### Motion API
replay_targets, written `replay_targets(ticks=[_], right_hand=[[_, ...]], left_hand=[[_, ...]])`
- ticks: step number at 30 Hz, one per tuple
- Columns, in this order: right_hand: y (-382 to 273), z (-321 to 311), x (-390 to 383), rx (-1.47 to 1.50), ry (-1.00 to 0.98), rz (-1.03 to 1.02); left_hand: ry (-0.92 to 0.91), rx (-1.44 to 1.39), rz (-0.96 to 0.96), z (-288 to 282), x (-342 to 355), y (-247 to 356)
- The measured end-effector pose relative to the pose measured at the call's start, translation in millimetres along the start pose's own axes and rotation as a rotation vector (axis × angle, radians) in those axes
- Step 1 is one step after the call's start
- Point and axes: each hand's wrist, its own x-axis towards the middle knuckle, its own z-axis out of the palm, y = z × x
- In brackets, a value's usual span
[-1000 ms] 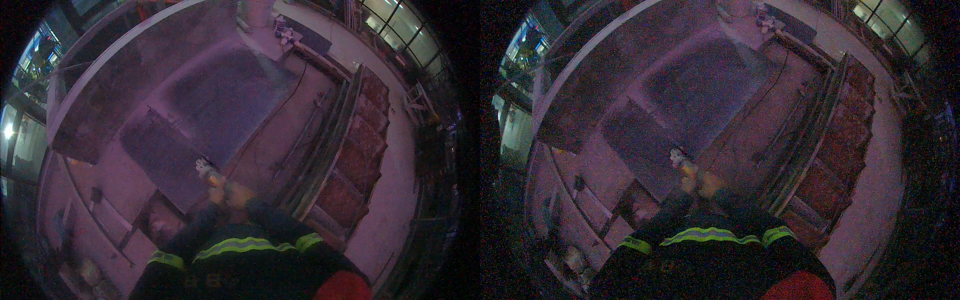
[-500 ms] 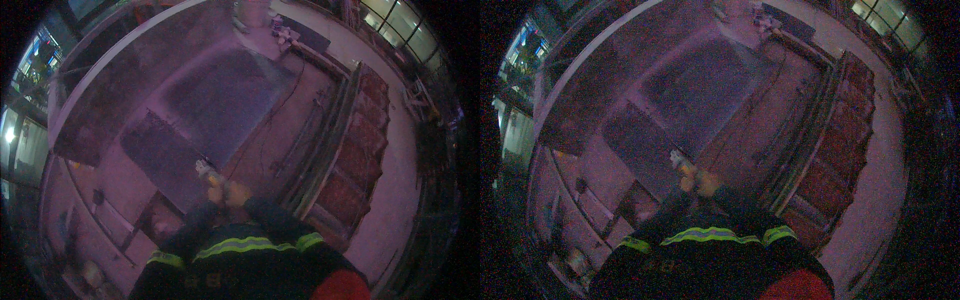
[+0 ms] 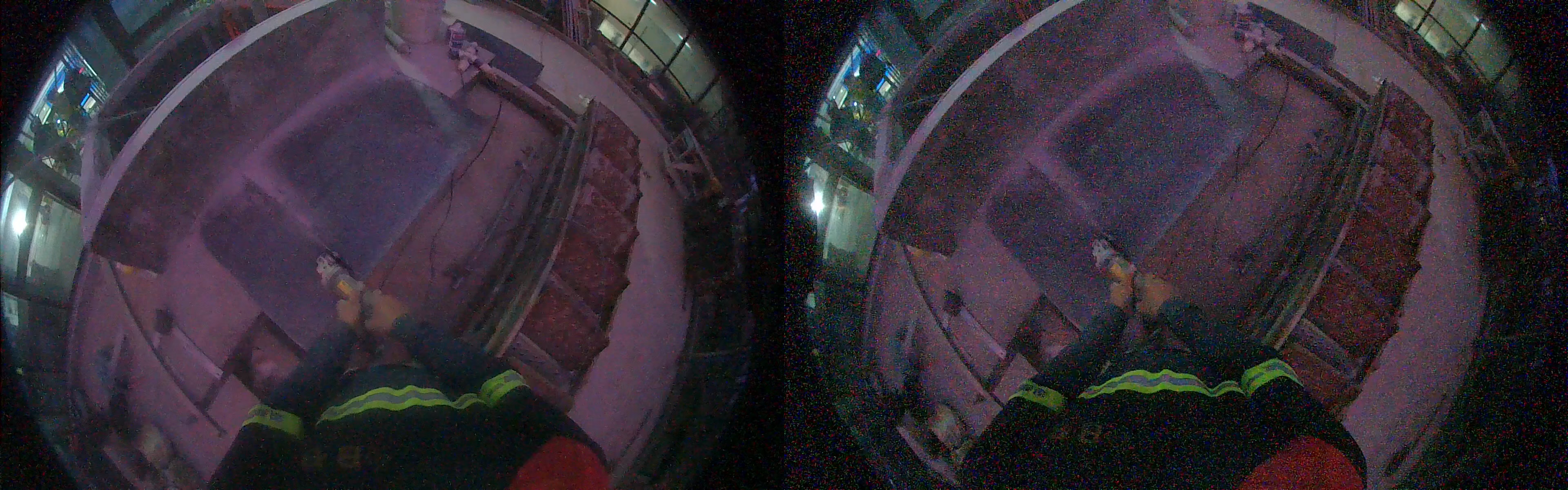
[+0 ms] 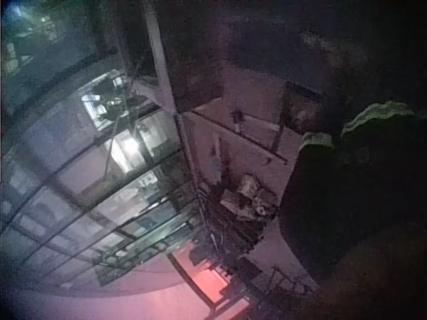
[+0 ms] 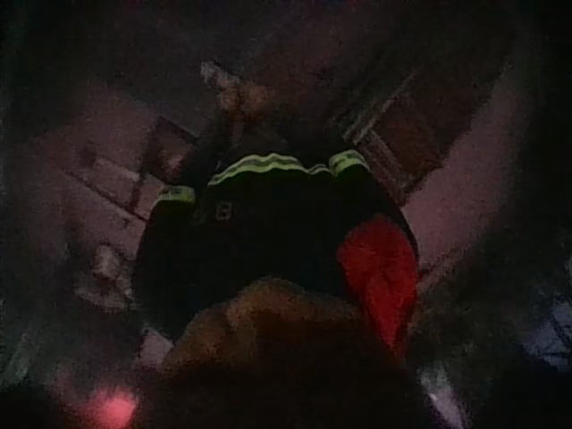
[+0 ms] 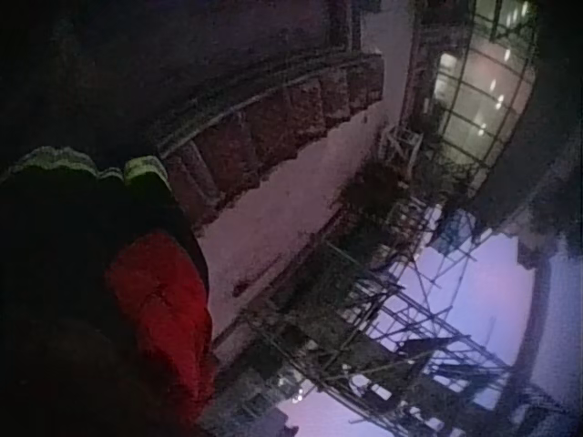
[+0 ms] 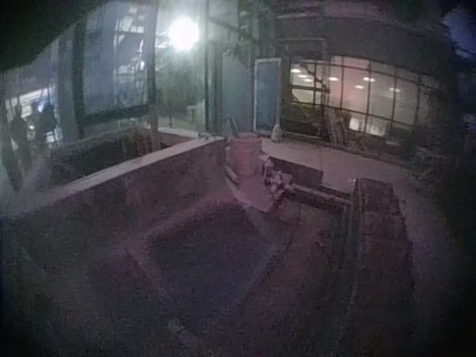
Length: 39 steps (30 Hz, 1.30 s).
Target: The person uses a handheld angle grinder to grind a section of a concrete floor. They hold the tool with both hands and move it across the surface, generating dust. The person briefly pauses to reposition the grinder before continuing the grinding action.
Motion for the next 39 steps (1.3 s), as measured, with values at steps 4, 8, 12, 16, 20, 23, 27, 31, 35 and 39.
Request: replay_targets(ticks=[4, 8, 12, 16, 20, 23, 27, 31, 35, 39], right_hand=[[-21, -6, 3, -0.058, 0.056, 0.239], [-8, -7, -13, -0.053, -0.076, 0.166], [-4, -8, -44, -0.086, -0.078, 0.086], [-17, -23, -57, -0.038, -0.147, 0.254], [-1, -10, -33, 0.084, -0.017, -0.034], [6, 15, -4, -0.060, 0.060, 0.000], [-26, -12, 9, -0.103, -0.063, 0.168], [0, -10, -14, -0.095, 0.065, -0.044], [-15, -28, -42, -0.098, -0.140, 0.144], [-11, -29, -67, -0.023, -0.050, 0.163]], left_hand=[[-0.138, -0.269, -0.012, -15, -33, 51], [-0.160, -0.055, -0.088, -15, -59, 59], [0.004, -0.049, -0.230, 19, -54, 5], [-0.065, -0.068, -0.120, 7, -102, 48], [0.007, -0.074, -0.082, -2, -98, 76], [0.016, -0.057, -0.161, -19, -71, 84], [-0.033, -0.031, 0.026, -30, -43, 68], [-0.095, -0.028, -0.040, -11, -58, 67], [0.005, -0.356, -0.156, 16, -80, 32], [-0.084, -0.254, -0.174, 17, -104, 49]])
